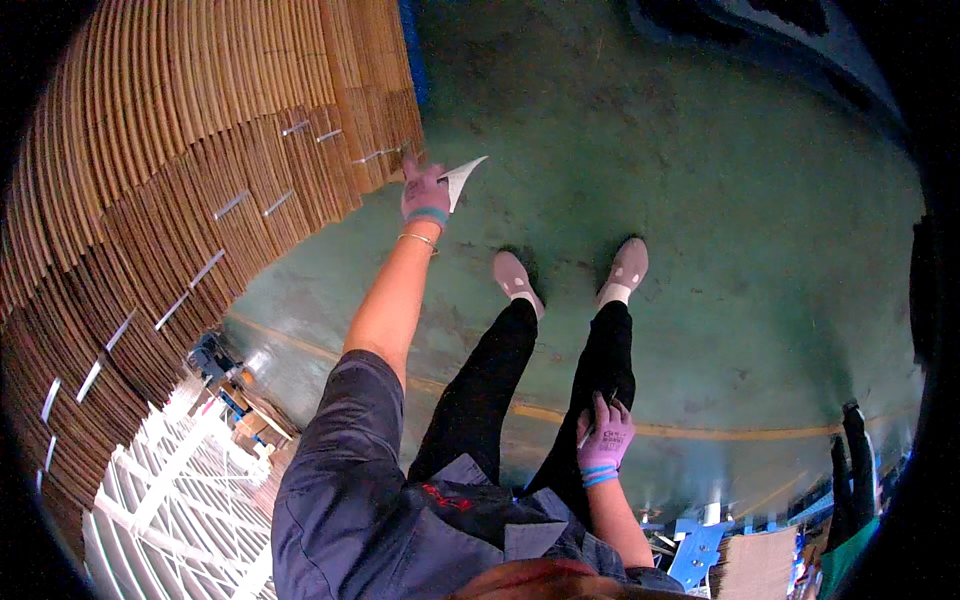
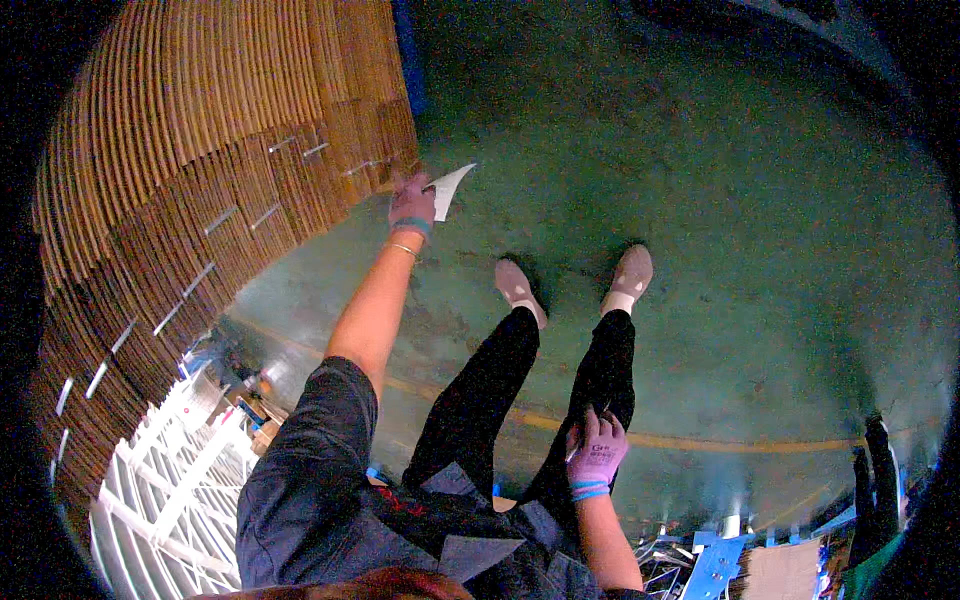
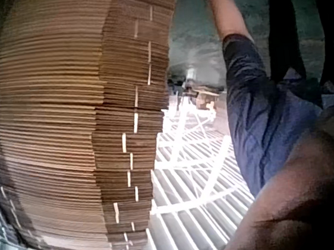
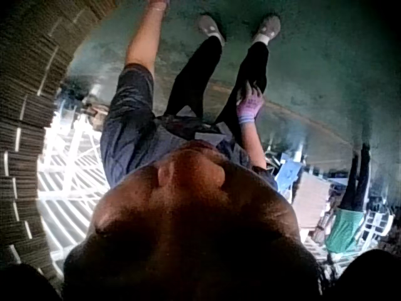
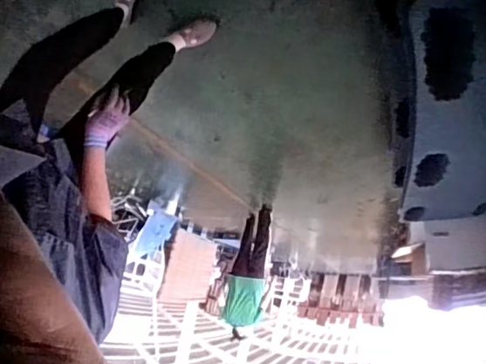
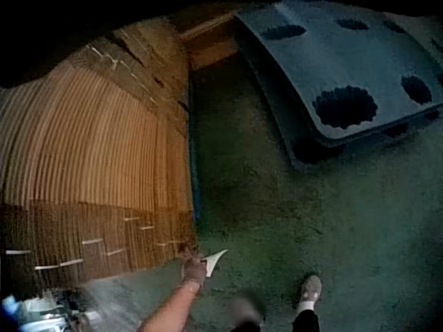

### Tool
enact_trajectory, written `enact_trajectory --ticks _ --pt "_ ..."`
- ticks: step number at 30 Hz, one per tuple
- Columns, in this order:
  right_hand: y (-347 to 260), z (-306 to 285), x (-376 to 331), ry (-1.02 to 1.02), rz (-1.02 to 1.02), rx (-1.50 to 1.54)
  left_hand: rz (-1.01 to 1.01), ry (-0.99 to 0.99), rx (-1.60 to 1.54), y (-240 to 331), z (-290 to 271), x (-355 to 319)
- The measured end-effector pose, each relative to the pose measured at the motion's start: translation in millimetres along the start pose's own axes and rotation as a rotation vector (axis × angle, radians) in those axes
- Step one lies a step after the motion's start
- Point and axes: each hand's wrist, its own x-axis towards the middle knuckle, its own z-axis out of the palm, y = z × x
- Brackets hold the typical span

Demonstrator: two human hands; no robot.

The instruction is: The person reviews several documents on a table, writes information onto a small product certificate card, and then walks to a large stack of corrugated board sheets to affix the card to the side of the stack.

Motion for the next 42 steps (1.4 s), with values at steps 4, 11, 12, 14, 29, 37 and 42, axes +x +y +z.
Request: enact_trajectory --ticks 4,11,12,14,29,37,42 --pt "-3 -7 4 -0.039 0.017 -0.050 0.070 0.109 0.051 -17 -11 4" --pt "4 -14 9 -0.166 0.079 -0.120 0.042 0.046 0.005 27 -74 -52" --pt "3 -15 10 -0.180 0.079 -0.125 0.044 0.062 -0.043 21 -77 -53" --pt "3 -18 12 -0.205 0.076 -0.134 0.043 0.096 -0.140 6 -86 -57" --pt "-1 -24 17 -0.262 0.102 -0.220 0.109 0.277 -0.017 -10 -138 -68" --pt "-1 -21 16 -0.274 0.120 -0.211 0.045 0.268 -0.038 10 -185 -87" --pt "2 -26 18 -0.219 0.115 -0.146 0.153 0.412 -0.002 3 -188 -99"
